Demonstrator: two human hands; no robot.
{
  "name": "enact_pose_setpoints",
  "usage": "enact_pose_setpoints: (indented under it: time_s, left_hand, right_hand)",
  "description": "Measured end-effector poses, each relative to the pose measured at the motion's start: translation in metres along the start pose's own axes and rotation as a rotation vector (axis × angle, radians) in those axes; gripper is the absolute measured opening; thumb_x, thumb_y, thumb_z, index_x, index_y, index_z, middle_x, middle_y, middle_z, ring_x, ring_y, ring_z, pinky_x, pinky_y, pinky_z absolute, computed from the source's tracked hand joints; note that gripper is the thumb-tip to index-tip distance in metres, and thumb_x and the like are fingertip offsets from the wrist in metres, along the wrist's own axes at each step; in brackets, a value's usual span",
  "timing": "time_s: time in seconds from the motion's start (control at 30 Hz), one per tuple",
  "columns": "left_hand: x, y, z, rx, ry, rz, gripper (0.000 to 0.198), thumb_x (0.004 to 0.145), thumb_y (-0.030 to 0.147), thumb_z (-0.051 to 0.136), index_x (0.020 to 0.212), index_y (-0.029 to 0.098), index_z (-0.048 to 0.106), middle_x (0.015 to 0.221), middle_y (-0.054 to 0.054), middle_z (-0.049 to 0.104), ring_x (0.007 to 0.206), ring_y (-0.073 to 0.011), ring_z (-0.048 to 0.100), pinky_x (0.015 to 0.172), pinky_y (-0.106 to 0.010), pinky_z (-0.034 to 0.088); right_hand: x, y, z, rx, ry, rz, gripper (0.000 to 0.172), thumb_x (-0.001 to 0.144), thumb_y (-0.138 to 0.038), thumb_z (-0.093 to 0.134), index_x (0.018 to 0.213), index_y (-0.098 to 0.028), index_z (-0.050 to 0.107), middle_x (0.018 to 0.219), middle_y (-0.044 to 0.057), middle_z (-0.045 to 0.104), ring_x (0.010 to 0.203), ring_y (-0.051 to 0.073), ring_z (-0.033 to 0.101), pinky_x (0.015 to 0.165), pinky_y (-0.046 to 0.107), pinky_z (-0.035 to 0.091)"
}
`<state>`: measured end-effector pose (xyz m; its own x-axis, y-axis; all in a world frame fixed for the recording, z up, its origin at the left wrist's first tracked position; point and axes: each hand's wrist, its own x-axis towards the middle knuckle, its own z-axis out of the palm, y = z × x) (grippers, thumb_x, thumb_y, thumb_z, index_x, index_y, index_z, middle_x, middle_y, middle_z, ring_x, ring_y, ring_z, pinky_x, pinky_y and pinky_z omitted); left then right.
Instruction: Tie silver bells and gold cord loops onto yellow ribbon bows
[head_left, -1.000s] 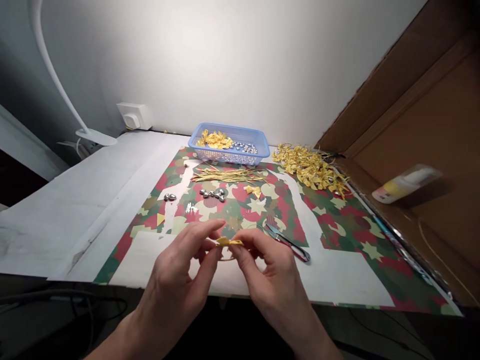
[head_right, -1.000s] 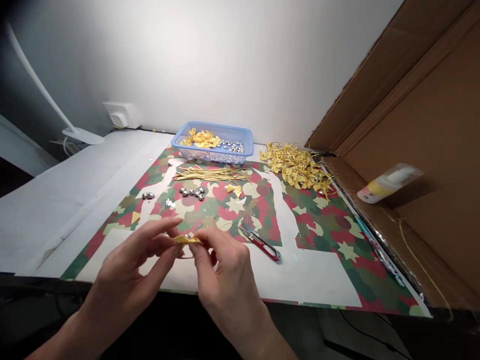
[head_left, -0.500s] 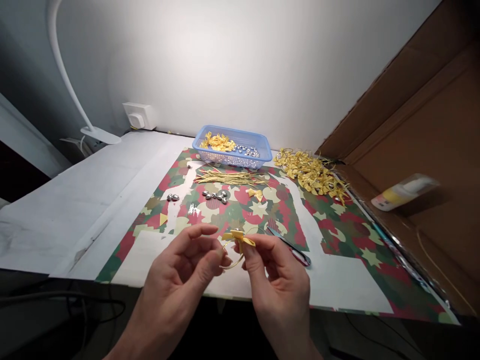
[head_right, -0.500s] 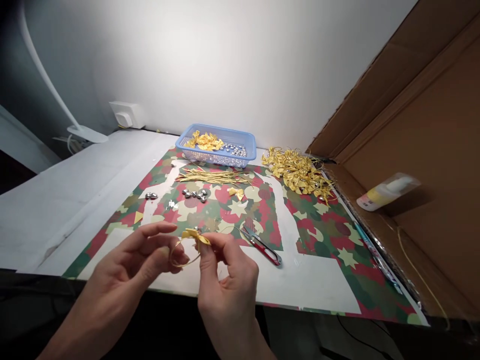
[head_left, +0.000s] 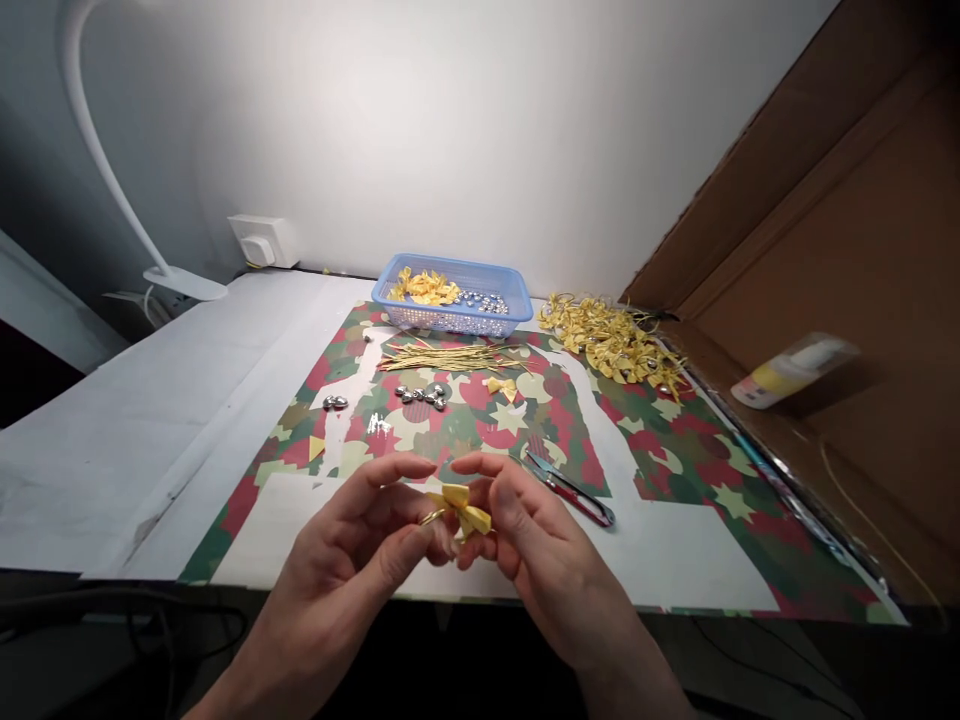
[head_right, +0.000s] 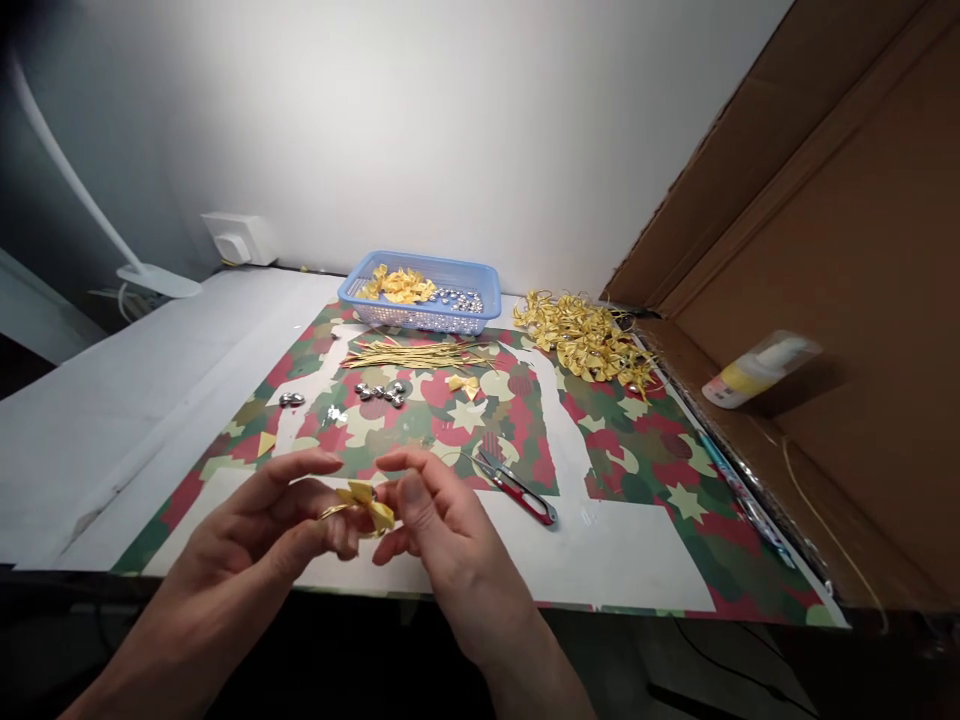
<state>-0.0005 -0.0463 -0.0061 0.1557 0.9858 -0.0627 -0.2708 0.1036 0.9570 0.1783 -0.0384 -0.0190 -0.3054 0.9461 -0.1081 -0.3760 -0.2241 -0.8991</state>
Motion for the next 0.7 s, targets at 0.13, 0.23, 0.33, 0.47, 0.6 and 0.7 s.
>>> enact_pose_setpoints:
  time_s: [0.13,0.23,0.33,0.47,0.6,0.7]
  left_hand:
    - [0.001,0.000,0.002,-0.083,-0.029,-0.040,0.024,0.089,0.035,0.080,0.111,0.028,0.075,0.076,0.001,0.074,0.074,-0.0148,0.069,0.075,-0.021,0.056]
    - [0.005,0.000,0.002,-0.230,-0.048,-0.113,0.027,0.088,0.039,0.081,0.111,0.026,0.076,0.076,0.001,0.071,0.069,-0.0132,0.067,0.067,-0.021,0.057]
    - [0.011,0.003,0.002,-0.395,-0.043,-0.213,0.028,0.083,0.033,0.087,0.108,0.022,0.077,0.073,0.003,0.068,0.060,-0.0079,0.062,0.058,-0.016,0.054]
    - [0.018,0.012,0.002,-0.499,-0.009,-0.338,0.037,0.074,0.023,0.094,0.107,0.018,0.078,0.076,0.003,0.068,0.054,-0.0044,0.058,0.046,-0.011,0.049]
    - [0.018,0.016,0.006,-0.484,-0.058,-0.401,0.038,0.077,0.027,0.092,0.110,0.017,0.078,0.085,-0.003,0.073,0.062,-0.0080,0.065,0.051,-0.013,0.056]
    - [0.015,0.015,0.008,-0.458,-0.131,-0.407,0.029,0.086,0.026,0.084,0.113,0.018,0.076,0.087,-0.004,0.074,0.066,-0.0098,0.069,0.058,-0.016,0.060]
  right_hand:
    - [0.001,-0.003,0.004,0.057,-0.044,-0.045,0.030,0.091,-0.040,0.078,0.116,-0.027,0.069,0.091,-0.002,0.060,0.082,0.010,0.058,0.077,0.022,0.047]
    - [-0.001,-0.007,0.004,-0.017,0.009,-0.111,0.028,0.090,-0.035,0.079,0.116,-0.029,0.070,0.092,-0.002,0.061,0.084,0.010,0.058,0.077,0.022,0.047]
    - [-0.003,-0.011,0.003,-0.060,0.054,-0.140,0.027,0.088,-0.035,0.081,0.112,-0.028,0.072,0.091,-0.002,0.061,0.083,0.010,0.058,0.076,0.022,0.047]
    - [-0.004,-0.015,0.002,-0.058,0.078,-0.149,0.026,0.085,-0.036,0.083,0.108,-0.027,0.074,0.085,-0.002,0.060,0.079,0.011,0.056,0.071,0.022,0.045]
    - [-0.005,-0.014,0.000,-0.015,0.128,-0.187,0.026,0.084,-0.038,0.083,0.106,-0.027,0.075,0.087,-0.001,0.062,0.081,0.011,0.058,0.072,0.022,0.046]
    - [-0.005,-0.012,-0.002,-0.034,0.171,-0.190,0.032,0.081,-0.045,0.084,0.105,-0.027,0.074,0.088,-0.001,0.063,0.080,0.012,0.059,0.072,0.023,0.048]
